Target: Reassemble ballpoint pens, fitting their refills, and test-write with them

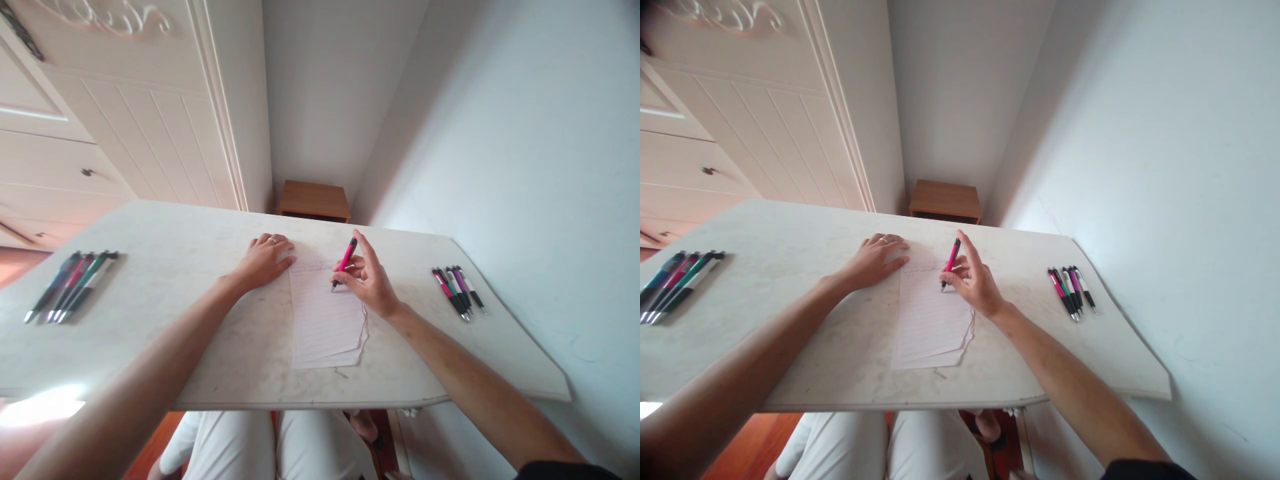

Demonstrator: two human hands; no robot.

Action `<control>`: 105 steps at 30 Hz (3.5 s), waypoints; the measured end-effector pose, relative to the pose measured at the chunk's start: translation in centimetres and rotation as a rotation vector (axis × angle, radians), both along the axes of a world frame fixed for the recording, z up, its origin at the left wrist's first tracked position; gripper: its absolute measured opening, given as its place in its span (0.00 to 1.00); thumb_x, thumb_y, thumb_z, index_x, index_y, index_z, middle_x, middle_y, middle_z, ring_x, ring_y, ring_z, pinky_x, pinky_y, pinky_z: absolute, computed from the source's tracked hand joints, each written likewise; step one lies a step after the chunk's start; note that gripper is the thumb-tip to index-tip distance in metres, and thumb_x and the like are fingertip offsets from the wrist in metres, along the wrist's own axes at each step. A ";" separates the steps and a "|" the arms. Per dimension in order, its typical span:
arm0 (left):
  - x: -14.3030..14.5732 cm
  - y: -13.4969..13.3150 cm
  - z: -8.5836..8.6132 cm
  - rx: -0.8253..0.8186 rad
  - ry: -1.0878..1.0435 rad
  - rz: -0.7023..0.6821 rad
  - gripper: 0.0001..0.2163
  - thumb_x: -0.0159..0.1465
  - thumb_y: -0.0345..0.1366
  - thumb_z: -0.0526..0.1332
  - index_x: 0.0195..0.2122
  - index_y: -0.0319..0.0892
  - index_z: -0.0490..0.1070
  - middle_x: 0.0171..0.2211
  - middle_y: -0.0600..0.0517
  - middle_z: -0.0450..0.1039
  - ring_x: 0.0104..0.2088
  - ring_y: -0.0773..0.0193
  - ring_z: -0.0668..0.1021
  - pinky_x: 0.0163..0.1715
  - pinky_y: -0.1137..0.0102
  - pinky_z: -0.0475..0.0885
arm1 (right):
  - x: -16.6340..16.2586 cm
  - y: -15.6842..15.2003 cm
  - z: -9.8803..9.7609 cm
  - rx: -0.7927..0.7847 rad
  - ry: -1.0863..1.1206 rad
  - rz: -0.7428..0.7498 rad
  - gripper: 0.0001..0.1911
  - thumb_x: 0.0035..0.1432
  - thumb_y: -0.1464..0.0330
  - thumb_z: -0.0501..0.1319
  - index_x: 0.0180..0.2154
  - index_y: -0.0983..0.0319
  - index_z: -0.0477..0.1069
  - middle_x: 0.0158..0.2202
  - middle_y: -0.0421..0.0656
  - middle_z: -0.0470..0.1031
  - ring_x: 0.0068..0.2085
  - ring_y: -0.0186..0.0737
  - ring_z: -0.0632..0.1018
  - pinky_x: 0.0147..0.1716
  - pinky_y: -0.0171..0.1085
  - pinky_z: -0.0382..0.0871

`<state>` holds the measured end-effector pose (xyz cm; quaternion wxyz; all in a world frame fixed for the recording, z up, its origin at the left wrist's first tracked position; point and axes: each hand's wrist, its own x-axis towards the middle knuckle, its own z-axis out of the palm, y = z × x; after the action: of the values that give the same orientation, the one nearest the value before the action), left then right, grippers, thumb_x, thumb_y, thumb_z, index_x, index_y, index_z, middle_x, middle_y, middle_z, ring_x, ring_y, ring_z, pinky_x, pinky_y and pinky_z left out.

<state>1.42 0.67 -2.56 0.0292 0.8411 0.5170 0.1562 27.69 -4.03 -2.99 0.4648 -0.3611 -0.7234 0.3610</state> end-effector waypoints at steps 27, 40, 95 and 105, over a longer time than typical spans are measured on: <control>0.0 0.0 0.1 -0.022 -0.015 -0.005 0.17 0.67 0.46 0.52 0.52 0.48 0.71 0.57 0.48 0.69 0.55 0.49 0.67 0.54 0.54 0.62 | 0.6 0.2 0.6 0.042 -0.096 -0.085 0.45 0.58 0.62 0.65 0.68 0.50 0.41 0.39 0.43 0.77 0.33 0.40 0.80 0.38 0.44 0.81; 0.0 0.0 -0.1 -0.002 -0.009 -0.006 0.17 0.68 0.46 0.51 0.52 0.47 0.71 0.56 0.48 0.69 0.55 0.49 0.67 0.53 0.54 0.62 | 0.8 0.2 0.8 0.023 -0.092 -0.041 0.45 0.58 0.63 0.65 0.68 0.49 0.42 0.40 0.43 0.77 0.34 0.40 0.81 0.39 0.46 0.82; 0.1 0.0 0.0 0.002 0.028 0.001 0.18 0.68 0.47 0.50 0.52 0.48 0.71 0.57 0.48 0.69 0.55 0.50 0.68 0.53 0.55 0.63 | 0.0 0.0 0.1 -0.015 -0.008 -0.109 0.46 0.55 0.59 0.67 0.67 0.53 0.44 0.39 0.43 0.79 0.35 0.42 0.82 0.39 0.45 0.81; 0.1 -0.1 0.0 0.001 0.025 0.002 0.18 0.68 0.46 0.50 0.53 0.47 0.71 0.57 0.48 0.69 0.55 0.49 0.68 0.53 0.55 0.63 | 0.4 0.0 0.9 0.010 -0.066 -0.150 0.43 0.55 0.60 0.67 0.66 0.52 0.48 0.39 0.43 0.78 0.34 0.43 0.82 0.38 0.45 0.81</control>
<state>1.48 0.54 -2.55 0.0222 0.8424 0.5181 0.1462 28.06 -4.04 -2.12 0.4683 -0.4238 -0.7110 0.3092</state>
